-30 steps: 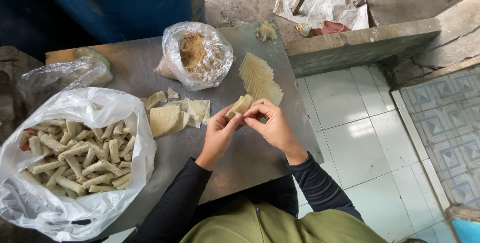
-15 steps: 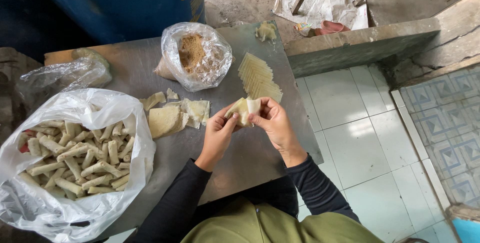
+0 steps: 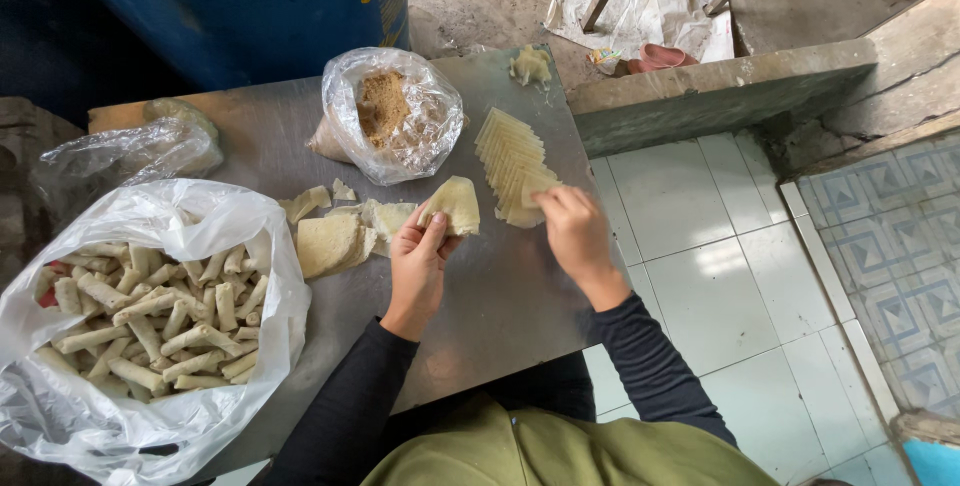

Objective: The person takes pieces of soft white dough from a metal table, tears and flattens them by hand into thin slices, and arranges the slices in a fanned stack on the table. A bag of cylindrical dough pieces and a bag of brown powder sit beside the work area.

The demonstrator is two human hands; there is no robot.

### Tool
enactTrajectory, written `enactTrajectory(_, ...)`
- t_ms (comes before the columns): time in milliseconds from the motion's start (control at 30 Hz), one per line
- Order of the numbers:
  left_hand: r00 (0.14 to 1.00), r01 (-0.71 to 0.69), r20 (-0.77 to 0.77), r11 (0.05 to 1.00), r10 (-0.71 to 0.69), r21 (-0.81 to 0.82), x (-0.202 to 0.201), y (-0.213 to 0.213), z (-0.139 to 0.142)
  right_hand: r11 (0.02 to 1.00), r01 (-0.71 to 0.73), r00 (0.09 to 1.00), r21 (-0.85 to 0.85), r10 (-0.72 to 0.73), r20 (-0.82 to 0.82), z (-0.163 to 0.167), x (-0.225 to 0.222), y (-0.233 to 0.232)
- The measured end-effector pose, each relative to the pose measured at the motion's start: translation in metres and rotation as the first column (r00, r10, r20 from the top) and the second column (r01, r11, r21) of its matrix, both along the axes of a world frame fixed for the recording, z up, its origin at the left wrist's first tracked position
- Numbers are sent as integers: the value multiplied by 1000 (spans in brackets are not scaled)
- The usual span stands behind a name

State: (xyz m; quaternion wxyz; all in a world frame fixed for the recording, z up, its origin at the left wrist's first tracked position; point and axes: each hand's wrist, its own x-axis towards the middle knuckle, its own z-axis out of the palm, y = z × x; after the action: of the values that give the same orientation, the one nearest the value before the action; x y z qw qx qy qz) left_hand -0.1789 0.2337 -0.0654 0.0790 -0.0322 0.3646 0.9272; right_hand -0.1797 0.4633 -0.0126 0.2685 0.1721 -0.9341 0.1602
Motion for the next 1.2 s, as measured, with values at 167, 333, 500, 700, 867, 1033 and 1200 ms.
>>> enactTrajectory(167, 1000, -3, -5, 1000, 3, -5, -1, 1, -1, 998, -58, 997, 17, 57, 61, -2, 7, -7)
enactTrajectory(333, 1000, 9, -12, 1000, -9, 4, -2, 3, -4, 997, -60, 997, 52, 57, 59, -3, 11, -6)
enactTrajectory(500, 999, 10, -39, 1000, -11, -24, -1, 4, -4, 996, -45, 997, 80, 40, 66, 3, 15, -11)
enactTrajectory(700, 990, 133, -36, 991, -134, -17, 3, 7, -3, 979, -117, 978, -165, 143, 152, 33, 21, -24)
enactTrajectory(867, 957, 278, -66, 958, -282, -67, 8, 14, -2, 848, -123, 934, -515, 274, 228, 37, 27, -49)
enactTrajectory(1033, 937, 313, -107, 937, -331, -156, 9, 11, 1, 690, 51, 907, -722, 271, 324, 10, 19, -48)
enactTrajectory(1200, 967, 245, 46, 965, -250, 96, 4, 5, 2, 43, 263, 862, -964, 437, 255, 0, -1, -18)
